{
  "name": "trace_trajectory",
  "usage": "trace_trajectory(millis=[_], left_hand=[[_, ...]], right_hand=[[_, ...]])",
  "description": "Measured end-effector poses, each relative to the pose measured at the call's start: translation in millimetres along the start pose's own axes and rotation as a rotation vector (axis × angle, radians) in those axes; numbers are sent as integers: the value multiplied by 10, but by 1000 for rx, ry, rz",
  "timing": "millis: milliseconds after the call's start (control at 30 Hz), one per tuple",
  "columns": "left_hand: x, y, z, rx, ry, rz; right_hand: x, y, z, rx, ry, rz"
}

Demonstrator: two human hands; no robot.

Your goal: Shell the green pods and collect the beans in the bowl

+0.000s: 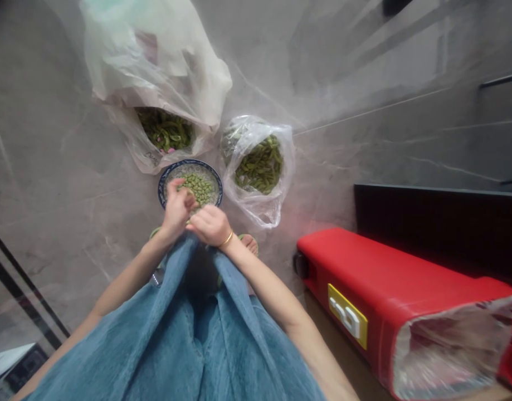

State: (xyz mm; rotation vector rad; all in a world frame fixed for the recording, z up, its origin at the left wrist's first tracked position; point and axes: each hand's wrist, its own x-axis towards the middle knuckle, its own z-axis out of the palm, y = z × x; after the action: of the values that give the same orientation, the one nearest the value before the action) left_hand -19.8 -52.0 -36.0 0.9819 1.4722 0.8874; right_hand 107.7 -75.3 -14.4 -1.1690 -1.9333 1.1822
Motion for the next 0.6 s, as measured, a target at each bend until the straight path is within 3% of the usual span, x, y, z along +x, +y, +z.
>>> trace_trajectory(millis=[67, 167, 233, 333, 467, 600], left_hand=[[101, 12, -84, -87, 83, -21], [92, 132, -126, -105, 89, 72], [4, 214, -88, -66, 65, 132], [-114, 259, -20, 36, 40, 206], [-138, 202, -37, 215, 35, 340], [-139, 119, -88, 469, 29, 611]], right_hand=[[-33, -81, 95, 136, -17, 63], [-20, -125, 138, 432, 100, 398], [45, -101, 86, 688, 156, 596], [170, -59, -31, 952, 160, 711], [258, -99, -82, 841, 70, 741], [283, -162, -37, 786, 201, 820]])
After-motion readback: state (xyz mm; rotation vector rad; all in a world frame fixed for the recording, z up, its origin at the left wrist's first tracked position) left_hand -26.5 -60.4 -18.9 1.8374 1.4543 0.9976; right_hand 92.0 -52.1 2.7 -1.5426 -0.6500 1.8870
